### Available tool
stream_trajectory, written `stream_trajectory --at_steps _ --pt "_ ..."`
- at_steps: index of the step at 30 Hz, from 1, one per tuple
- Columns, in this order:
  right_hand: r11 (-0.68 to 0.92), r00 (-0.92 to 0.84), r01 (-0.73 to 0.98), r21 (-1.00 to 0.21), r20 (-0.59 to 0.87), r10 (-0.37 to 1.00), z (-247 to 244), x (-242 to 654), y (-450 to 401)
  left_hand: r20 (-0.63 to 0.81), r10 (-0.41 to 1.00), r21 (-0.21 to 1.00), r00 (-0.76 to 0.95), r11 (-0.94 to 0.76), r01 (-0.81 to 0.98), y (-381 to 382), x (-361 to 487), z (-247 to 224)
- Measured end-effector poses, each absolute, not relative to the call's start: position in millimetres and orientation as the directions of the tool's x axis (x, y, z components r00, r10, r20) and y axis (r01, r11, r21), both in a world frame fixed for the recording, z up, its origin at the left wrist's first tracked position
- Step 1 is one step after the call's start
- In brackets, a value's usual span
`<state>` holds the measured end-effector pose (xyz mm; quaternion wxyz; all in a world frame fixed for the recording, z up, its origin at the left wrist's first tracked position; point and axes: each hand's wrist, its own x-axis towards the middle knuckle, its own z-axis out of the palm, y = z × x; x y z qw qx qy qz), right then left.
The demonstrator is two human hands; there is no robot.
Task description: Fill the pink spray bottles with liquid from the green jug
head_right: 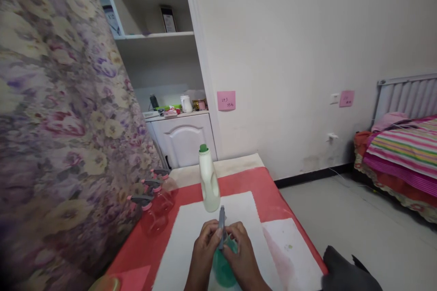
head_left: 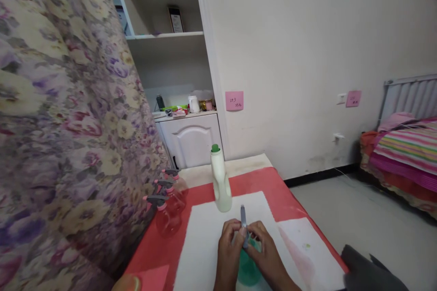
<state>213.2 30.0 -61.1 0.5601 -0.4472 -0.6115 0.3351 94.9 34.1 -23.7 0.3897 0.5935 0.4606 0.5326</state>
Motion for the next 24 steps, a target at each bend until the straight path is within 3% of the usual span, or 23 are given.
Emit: stream_trajectory --at_steps 6,11,17,22,24 --pt "0.319 0.214 0.255 -0.913 0.375 0.902 -63.6 208.8 32.2 0.266 0.964 0.953 0.007 -0.264 0.150 36.1 92.8 -28.3" --pt "0.393 0.038 0.163 -0.905 0.404 0.914 -59.8 213.9 30.0 0.286 0.958 0.946 0.018 -0.285 0.152 36.6 94.0 -28.9" --pt "0.353 0.184 0.229 -0.907 0.396 0.900 -61.9 210.2 32.7 0.285 0.958 0.948 -0.027 -0.277 0.157 36.7 94.5 -29.5" --pt "0.403 0.050 0.165 -0.900 0.416 0.908 -62.9 212.2 31.5 0.272 0.962 0.952 -0.006 -0.268 0.148 35.1 96.4 -28.2" --pt "0.410 0.072 0.162 -0.898 0.425 0.902 -63.8 211.7 32.2 0.287 0.958 0.948 -0.019 -0.281 0.149 34.9 97.0 -28.1"
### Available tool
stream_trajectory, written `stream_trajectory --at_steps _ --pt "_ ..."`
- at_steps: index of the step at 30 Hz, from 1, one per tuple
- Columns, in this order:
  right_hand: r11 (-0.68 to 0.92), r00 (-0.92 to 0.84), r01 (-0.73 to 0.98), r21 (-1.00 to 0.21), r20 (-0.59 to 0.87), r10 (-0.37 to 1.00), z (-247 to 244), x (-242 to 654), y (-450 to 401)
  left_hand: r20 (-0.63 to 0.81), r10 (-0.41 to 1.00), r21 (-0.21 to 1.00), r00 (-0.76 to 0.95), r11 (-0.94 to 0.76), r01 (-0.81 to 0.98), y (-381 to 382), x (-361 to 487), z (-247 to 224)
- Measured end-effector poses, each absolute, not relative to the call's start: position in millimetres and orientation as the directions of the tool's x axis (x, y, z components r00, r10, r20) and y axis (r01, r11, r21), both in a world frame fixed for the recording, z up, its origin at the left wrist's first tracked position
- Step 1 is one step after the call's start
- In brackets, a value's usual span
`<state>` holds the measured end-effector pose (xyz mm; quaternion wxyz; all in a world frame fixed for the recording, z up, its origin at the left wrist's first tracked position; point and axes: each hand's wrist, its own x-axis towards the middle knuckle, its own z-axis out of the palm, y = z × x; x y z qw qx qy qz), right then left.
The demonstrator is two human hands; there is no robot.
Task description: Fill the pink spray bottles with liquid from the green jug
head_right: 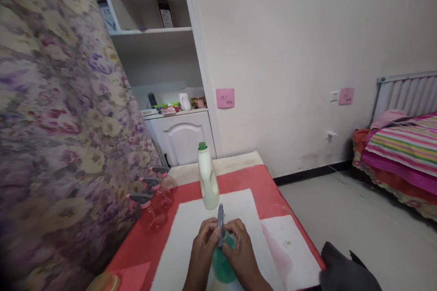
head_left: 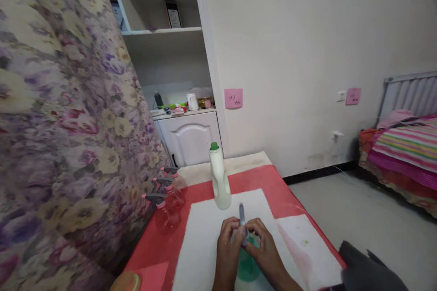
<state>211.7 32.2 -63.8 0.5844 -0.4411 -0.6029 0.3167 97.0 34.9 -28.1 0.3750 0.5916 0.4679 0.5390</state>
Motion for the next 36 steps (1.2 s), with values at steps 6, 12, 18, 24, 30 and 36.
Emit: stream_trajectory --at_steps 6,12,18,24,30,36 --pt "0.374 0.160 0.177 -0.911 0.401 0.902 -62.5 210.8 30.1 0.272 0.962 0.953 -0.012 -0.267 0.143 34.5 96.6 -28.8" --pt "0.409 0.157 0.110 -0.906 0.422 0.893 -62.7 210.8 30.0 0.300 0.953 0.941 -0.030 -0.291 0.174 33.0 97.3 -25.7" --pt "0.391 0.128 0.135 -0.910 0.407 0.904 -61.2 211.5 27.4 0.290 0.957 0.947 -0.012 -0.285 0.151 33.0 97.2 -27.6" --pt "0.396 0.183 0.119 -0.911 0.412 0.893 -58.3 212.5 28.5 0.302 0.952 0.941 -0.047 -0.290 0.174 33.9 97.4 -30.0" --pt "0.417 0.083 0.076 -0.906 0.423 0.902 -58.9 212.6 28.0 0.287 0.957 0.947 -0.031 -0.279 0.159 33.8 96.8 -29.6" --pt "0.377 0.187 0.146 -0.915 0.399 0.898 -60.3 209.5 30.7 0.294 0.955 0.941 -0.045 -0.282 0.186 35.5 95.9 -28.5"
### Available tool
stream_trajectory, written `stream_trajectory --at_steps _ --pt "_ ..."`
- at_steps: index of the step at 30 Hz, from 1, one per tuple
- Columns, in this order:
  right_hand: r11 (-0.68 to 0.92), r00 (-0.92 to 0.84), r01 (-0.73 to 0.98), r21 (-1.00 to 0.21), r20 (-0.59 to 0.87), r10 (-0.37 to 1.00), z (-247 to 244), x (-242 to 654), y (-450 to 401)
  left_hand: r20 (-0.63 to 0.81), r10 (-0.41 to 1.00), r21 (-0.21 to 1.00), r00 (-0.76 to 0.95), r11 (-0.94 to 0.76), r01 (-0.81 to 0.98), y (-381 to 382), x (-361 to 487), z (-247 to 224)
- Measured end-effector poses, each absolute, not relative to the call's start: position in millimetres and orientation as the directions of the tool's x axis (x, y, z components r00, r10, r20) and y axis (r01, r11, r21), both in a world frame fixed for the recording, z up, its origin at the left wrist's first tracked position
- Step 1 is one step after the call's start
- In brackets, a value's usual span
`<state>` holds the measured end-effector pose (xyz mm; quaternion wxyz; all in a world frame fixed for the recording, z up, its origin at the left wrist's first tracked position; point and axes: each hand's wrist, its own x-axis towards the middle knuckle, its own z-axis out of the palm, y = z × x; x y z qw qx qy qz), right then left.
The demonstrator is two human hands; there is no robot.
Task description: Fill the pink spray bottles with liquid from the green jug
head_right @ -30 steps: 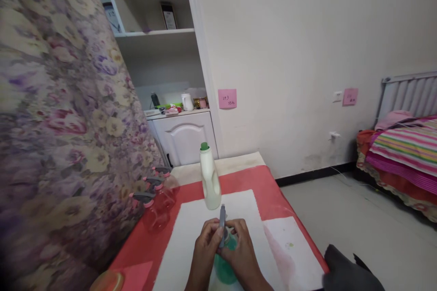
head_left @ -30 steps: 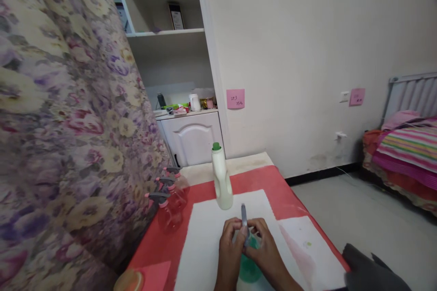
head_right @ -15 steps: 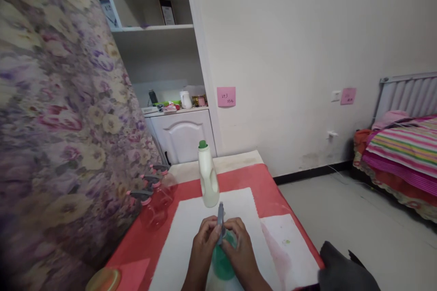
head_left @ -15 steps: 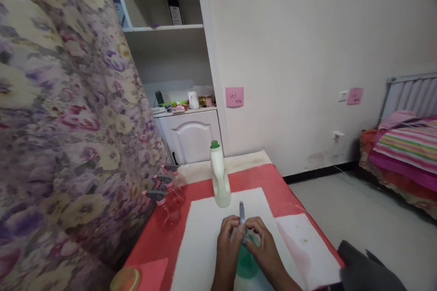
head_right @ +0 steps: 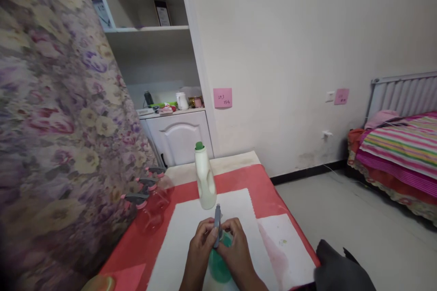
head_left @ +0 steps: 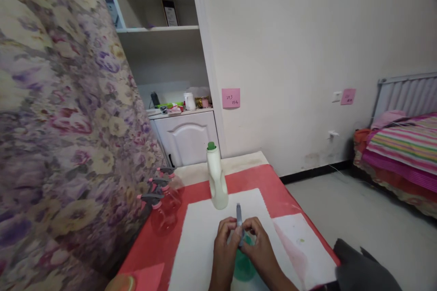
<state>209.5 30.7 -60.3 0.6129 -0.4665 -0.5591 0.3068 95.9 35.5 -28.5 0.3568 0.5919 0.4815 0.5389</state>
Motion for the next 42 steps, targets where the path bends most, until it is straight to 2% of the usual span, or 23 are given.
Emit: stream_trajectory --at_steps 4,9,14,19,24,28,30,34,39,42 --pt "0.418 0.104 0.059 -0.907 0.422 0.901 -58.0 210.0 29.9 0.278 0.960 0.947 -0.029 -0.269 0.178 37.5 95.8 -28.9" --pt "0.384 0.196 0.070 -0.921 0.390 0.900 -56.0 210.4 32.6 0.263 0.965 0.947 -0.020 -0.254 0.196 43.0 92.7 -33.9" --pt "0.429 0.138 0.035 -0.903 0.429 0.893 -58.1 209.9 32.8 0.225 0.974 0.951 0.014 -0.223 0.213 45.6 90.6 -36.0" --pt "0.427 0.259 0.077 -0.901 0.431 0.864 -59.1 207.5 32.3 0.216 0.976 0.951 -0.006 -0.209 0.226 44.5 91.3 -32.7" --pt "0.454 0.163 0.019 -0.891 0.451 0.878 -57.7 208.0 31.2 0.211 0.977 0.953 -0.012 -0.203 0.224 45.1 91.9 -32.3" --pt "0.421 0.265 0.090 -0.903 0.429 0.864 -56.6 207.4 34.5 0.207 0.978 0.953 -0.014 -0.199 0.228 46.2 92.0 -32.9" --pt "0.408 0.246 0.114 -0.906 0.424 0.872 -54.8 207.8 33.7 0.204 0.979 0.957 -0.006 -0.198 0.213 46.6 92.0 -33.1" --pt "0.468 0.154 0.056 -0.882 0.470 0.869 -55.5 211.8 25.1 0.209 0.978 0.957 -0.009 -0.203 0.206 47.6 91.7 -34.9" --pt "0.405 0.281 0.110 -0.908 0.420 0.863 -68.5 221.4 16.8 0.215 0.977 0.959 -0.007 -0.210 0.191 44.9 93.5 -34.9" --pt "0.385 0.229 0.114 -0.916 0.401 0.887 -72.7 225.4 16.3 0.214 0.977 0.964 0.006 -0.213 0.160 41.6 96.2 -32.1"
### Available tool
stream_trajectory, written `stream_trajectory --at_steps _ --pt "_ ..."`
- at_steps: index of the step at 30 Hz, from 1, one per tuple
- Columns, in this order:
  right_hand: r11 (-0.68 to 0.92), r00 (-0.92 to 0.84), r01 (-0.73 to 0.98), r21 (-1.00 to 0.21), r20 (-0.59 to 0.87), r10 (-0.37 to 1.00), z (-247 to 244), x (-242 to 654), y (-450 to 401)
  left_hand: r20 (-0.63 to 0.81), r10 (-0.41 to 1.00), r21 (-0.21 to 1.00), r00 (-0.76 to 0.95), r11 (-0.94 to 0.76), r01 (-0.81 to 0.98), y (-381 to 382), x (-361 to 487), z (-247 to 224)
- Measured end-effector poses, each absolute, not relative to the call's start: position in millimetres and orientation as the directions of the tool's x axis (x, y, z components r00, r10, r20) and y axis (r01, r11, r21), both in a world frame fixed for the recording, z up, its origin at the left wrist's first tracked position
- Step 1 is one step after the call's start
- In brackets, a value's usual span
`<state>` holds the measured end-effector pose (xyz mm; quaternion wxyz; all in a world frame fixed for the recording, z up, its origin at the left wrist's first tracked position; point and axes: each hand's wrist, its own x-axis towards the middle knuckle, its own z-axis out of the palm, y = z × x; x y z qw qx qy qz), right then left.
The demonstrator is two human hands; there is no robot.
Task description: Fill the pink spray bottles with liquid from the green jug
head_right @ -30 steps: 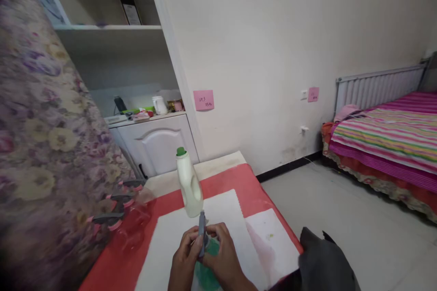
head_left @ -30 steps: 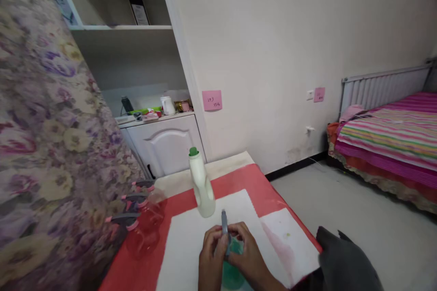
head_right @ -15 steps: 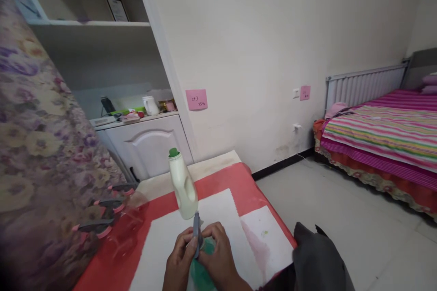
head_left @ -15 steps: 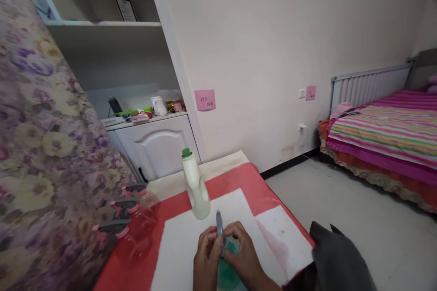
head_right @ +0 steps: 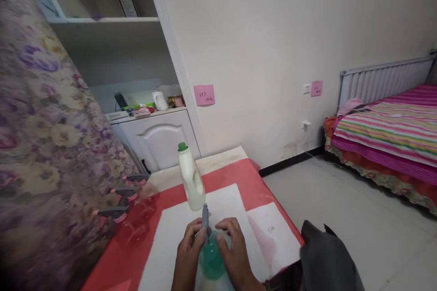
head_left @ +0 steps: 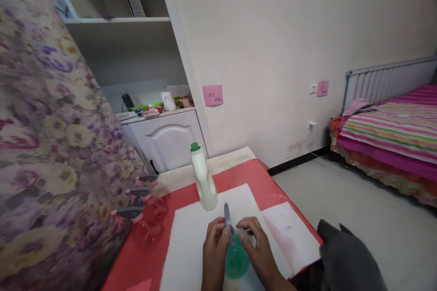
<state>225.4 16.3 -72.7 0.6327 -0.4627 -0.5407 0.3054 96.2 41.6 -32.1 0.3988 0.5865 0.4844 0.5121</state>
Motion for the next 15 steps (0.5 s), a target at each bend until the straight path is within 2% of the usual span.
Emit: stream_trajectory --at_steps 3,8,15 --pt "0.416 0.119 0.092 -0.905 0.425 0.898 -72.3 226.6 15.6 0.225 0.974 0.965 0.003 -0.223 0.135 39.0 98.1 -28.6" --pt "0.374 0.202 0.158 -0.914 0.401 0.894 -75.4 227.8 13.1 0.209 0.978 0.970 -0.015 -0.205 0.132 36.4 99.6 -25.9" --pt "0.333 0.188 0.159 -0.929 0.360 0.914 -82.2 222.8 11.1 0.132 0.991 0.990 -0.010 -0.132 0.041 28.1 102.4 -23.8"
